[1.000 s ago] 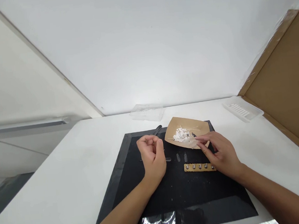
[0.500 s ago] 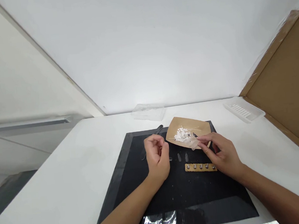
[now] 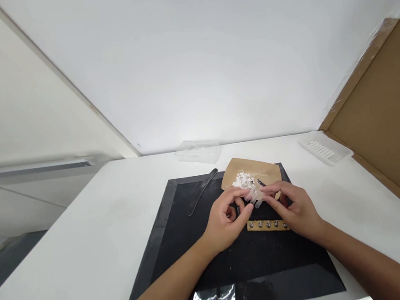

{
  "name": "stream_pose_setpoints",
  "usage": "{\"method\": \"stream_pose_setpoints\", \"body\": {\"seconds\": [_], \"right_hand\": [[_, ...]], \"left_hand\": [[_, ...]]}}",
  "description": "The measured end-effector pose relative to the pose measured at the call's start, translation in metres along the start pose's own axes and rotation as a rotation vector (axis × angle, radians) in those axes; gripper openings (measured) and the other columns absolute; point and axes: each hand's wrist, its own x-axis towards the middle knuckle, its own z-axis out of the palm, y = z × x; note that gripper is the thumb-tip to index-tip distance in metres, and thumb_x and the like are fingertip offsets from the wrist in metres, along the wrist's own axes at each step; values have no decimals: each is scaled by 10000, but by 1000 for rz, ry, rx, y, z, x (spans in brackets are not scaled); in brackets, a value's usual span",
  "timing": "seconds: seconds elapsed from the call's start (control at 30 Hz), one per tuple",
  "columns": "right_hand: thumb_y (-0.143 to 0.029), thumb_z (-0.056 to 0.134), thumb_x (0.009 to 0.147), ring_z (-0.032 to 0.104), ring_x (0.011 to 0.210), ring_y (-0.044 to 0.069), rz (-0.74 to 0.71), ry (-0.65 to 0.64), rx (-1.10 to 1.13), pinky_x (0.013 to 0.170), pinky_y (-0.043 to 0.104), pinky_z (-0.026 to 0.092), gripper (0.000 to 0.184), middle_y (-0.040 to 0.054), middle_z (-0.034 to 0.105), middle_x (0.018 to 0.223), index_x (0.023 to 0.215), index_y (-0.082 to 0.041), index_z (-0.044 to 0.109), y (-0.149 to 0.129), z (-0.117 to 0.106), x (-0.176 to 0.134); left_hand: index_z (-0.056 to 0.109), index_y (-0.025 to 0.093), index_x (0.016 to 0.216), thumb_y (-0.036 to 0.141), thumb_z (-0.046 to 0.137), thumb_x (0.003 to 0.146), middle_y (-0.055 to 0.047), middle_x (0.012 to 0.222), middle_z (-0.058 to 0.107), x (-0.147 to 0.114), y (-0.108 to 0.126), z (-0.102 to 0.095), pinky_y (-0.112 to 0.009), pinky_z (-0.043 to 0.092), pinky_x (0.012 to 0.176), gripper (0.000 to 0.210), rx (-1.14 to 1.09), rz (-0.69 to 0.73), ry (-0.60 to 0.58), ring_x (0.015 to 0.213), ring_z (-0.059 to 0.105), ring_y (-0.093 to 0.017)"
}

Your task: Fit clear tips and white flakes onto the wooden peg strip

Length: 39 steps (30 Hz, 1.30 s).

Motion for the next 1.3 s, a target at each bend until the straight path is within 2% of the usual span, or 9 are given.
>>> {"method": "stream_pose_setpoints", "body": {"seconds": [0.13, 0.33, 0.53, 0.7, 0.9, 1.2, 1.3], "right_hand": [[-297, 674, 1031, 688, 751, 162, -22, -20, 2, 563, 264, 507, 145, 30, 754, 955, 1144, -270, 760, 0, -1, 0], [-281, 647, 1049, 711, 862, 195, -96, -52, -33, 772, 336, 607, 162, 42, 757, 980, 1168, -272, 757, -2, -2, 1], [-236, 616, 1060, 720, 969, 213, -187, -39, -83, 861, 376, 617, 200, 58, 767, 1039, 1210, -268, 743, -3, -3, 1], [-237, 605, 1062, 715, 963, 220, -169, -57, -91, 852, 387, 619, 209, 62, 757, 1043, 1214, -279, 742, -5, -4, 1], [-284, 610, 1062, 700, 853, 198, -72, -88, -12, 732, 328, 598, 180, 57, 753, 1009, 1156, -279, 764, -5, -5, 2], [-326, 637, 1056, 640, 718, 149, 14, -91, 67, 612, 273, 512, 160, 18, 730, 935, 1132, -290, 773, -5, -5, 3], [-332, 633, 1059, 652, 729, 152, 10, -87, 67, 595, 271, 510, 167, 25, 733, 942, 1141, -283, 770, -6, -5, 3]], "left_hand": [[755, 179, 1160, 320, 721, 953, -81, 902, 743, -2, -1, 2, -178, 389, 441, 253, -6, -28, -20, 551, 564, -84], [782, 173, 1052, 367, 748, 947, -33, 723, 721, -1, -5, 3, -208, 421, 457, 223, -60, -113, -9, 482, 567, -92], [789, 172, 1001, 350, 762, 936, -35, 737, 732, 1, -2, 4, -217, 416, 482, 191, -56, -104, -11, 486, 561, -88], [794, 184, 965, 310, 785, 918, -6, 672, 693, 2, 0, 2, -211, 396, 474, 135, -32, -65, -18, 463, 479, -71], [812, 207, 1001, 271, 810, 885, -69, 902, 791, 2, 2, 1, -193, 450, 473, 132, -27, -7, -21, 565, 589, -95], [863, 216, 959, 328, 829, 892, -62, 813, 827, 1, 1, 1, -212, 473, 449, 135, 31, -18, 62, 542, 650, -131], [864, 224, 1001, 341, 808, 919, -37, 750, 809, 2, 1, -1, -217, 493, 459, 154, 135, 46, 84, 535, 658, -134]]}}
